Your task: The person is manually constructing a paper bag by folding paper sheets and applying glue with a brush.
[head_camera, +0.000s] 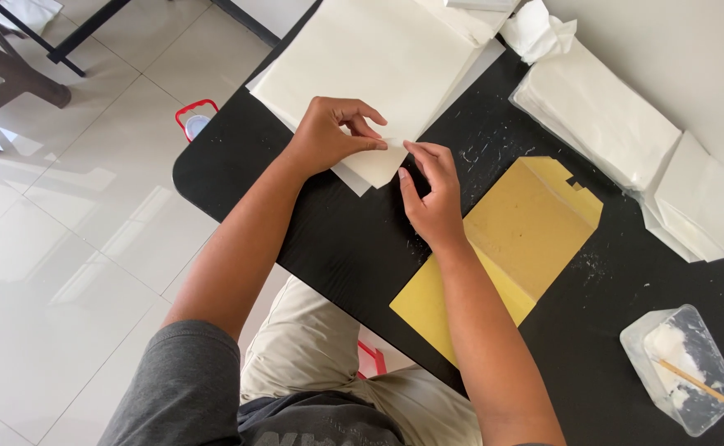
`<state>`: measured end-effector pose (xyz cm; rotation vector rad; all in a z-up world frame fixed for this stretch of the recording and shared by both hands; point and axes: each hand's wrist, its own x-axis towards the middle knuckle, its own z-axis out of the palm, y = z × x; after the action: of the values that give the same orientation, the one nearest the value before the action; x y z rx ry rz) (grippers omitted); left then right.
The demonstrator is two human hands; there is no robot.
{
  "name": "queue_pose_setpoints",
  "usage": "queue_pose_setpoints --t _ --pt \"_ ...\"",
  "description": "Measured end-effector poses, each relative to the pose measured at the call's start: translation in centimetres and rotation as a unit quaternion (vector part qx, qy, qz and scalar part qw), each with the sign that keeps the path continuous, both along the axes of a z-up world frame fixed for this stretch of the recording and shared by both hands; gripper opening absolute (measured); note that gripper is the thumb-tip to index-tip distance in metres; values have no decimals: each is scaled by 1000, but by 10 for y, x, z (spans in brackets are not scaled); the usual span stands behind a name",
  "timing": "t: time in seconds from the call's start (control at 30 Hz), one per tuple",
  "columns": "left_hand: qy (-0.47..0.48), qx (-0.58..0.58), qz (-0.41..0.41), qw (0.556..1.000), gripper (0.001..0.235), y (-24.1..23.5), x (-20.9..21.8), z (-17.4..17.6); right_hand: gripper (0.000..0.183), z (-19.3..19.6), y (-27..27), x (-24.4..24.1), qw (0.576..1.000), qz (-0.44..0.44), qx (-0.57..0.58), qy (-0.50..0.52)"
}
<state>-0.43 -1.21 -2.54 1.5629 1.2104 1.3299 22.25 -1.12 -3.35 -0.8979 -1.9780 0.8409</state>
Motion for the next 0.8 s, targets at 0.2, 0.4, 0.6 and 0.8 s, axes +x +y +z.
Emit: queue_pose_setpoints --t 0.2,0.4,0.6,0.8 --pt "-16 -18 -14 1000 41 4 -4 -8 37 1 -2 0 999 16 32 1" --pt "-47 -65 -29 996 37 5 -7 -9 41 -2 0 0 998 26 51 15" --pt "-60 -83 -30 994 34 8 -11 -11 46 -5 -1 3 998 41 45 12" --pt "-23 -35 16 999 7 10 -12 -10 41 0 -4 1 999 18 -1 -50"
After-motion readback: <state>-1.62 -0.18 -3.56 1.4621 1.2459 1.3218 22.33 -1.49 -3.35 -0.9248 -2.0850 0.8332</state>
